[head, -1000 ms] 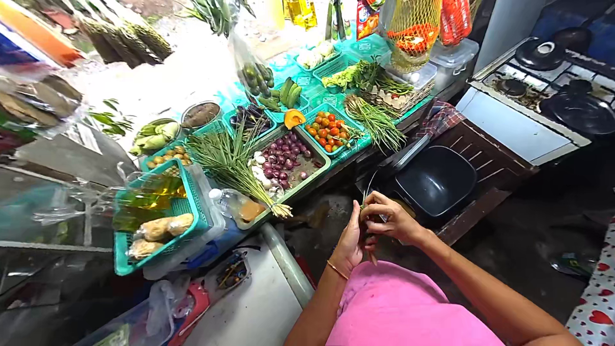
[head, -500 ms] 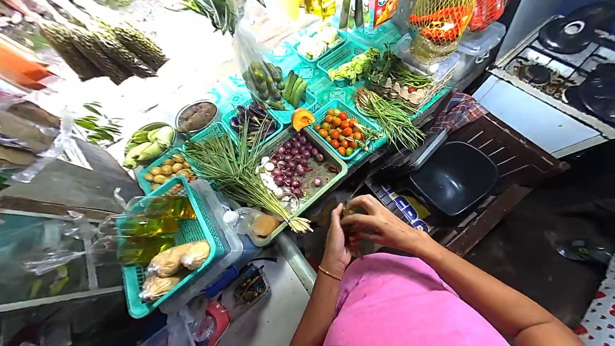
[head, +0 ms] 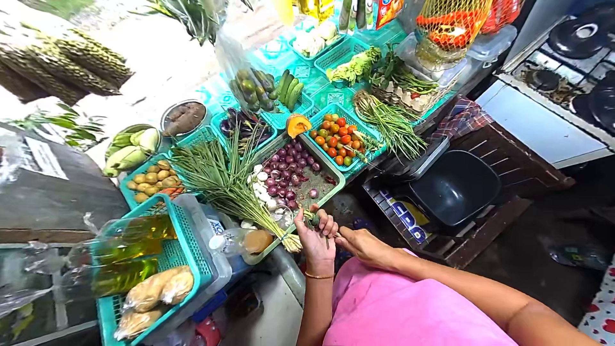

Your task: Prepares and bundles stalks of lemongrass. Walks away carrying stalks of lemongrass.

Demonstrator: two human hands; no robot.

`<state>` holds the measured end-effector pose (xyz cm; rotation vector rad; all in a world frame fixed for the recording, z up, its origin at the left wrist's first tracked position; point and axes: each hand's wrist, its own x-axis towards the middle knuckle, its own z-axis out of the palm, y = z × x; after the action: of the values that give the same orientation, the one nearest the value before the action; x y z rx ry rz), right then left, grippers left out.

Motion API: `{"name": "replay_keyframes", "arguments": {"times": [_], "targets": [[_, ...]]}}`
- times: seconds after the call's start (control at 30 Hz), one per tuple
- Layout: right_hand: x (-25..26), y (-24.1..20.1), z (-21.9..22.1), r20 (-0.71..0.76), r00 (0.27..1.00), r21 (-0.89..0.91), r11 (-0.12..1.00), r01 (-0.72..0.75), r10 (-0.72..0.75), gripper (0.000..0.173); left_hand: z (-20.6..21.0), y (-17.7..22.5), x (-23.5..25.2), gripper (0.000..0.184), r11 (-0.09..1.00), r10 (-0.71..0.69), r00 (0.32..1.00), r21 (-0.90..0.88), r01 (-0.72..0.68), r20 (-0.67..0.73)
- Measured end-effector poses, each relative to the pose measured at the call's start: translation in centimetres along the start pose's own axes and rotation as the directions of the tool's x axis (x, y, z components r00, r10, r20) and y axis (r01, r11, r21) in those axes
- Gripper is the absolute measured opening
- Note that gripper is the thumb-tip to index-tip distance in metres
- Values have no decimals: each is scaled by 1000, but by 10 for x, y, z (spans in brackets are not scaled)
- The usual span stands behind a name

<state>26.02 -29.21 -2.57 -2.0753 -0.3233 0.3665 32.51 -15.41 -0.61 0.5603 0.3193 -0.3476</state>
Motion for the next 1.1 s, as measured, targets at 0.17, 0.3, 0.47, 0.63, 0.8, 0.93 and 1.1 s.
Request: {"name": "replay_keyframes", "arguments": {"times": [0.17, 0.3, 0.47, 0.63, 0.8, 0.93, 1.1], "targets": [[0, 22, -20, 75, 997, -22, 1000, 0, 2, 42, 12, -7, 23, 42, 998, 40, 986, -42, -47, -159], [3, 40, -50, 105, 994, 40, 999, -29, 24, 39, 20, -24, 43, 40, 977, 106, 991, 192, -88, -84], [19, 55, -101, -178, 984, 130, 991, 39, -15, 62, 28, -53, 65, 54, 393, 79, 970, 887, -241, 228], [23, 78, -127, -315, 949, 141, 987, 80, -32, 34, 53, -83, 89, 70, 300, -119, 937, 912, -281, 328], [28, 101, -164, -508, 861, 45, 997, 69, -37, 19, 52, -68, 143, 64, 241, -111, 988, 967, -79, 108], [60, 125, -181, -607, 784, -108, 991, 83, -132, 17, 29, -49, 164, 51, 158, 94, 995, 987, -37, 22], [111, 175, -165, -600, 779, -277, 961, 12, -182, 26, 5, -62, 147, 40, 162, 89, 996, 986, -38, 24]]}}
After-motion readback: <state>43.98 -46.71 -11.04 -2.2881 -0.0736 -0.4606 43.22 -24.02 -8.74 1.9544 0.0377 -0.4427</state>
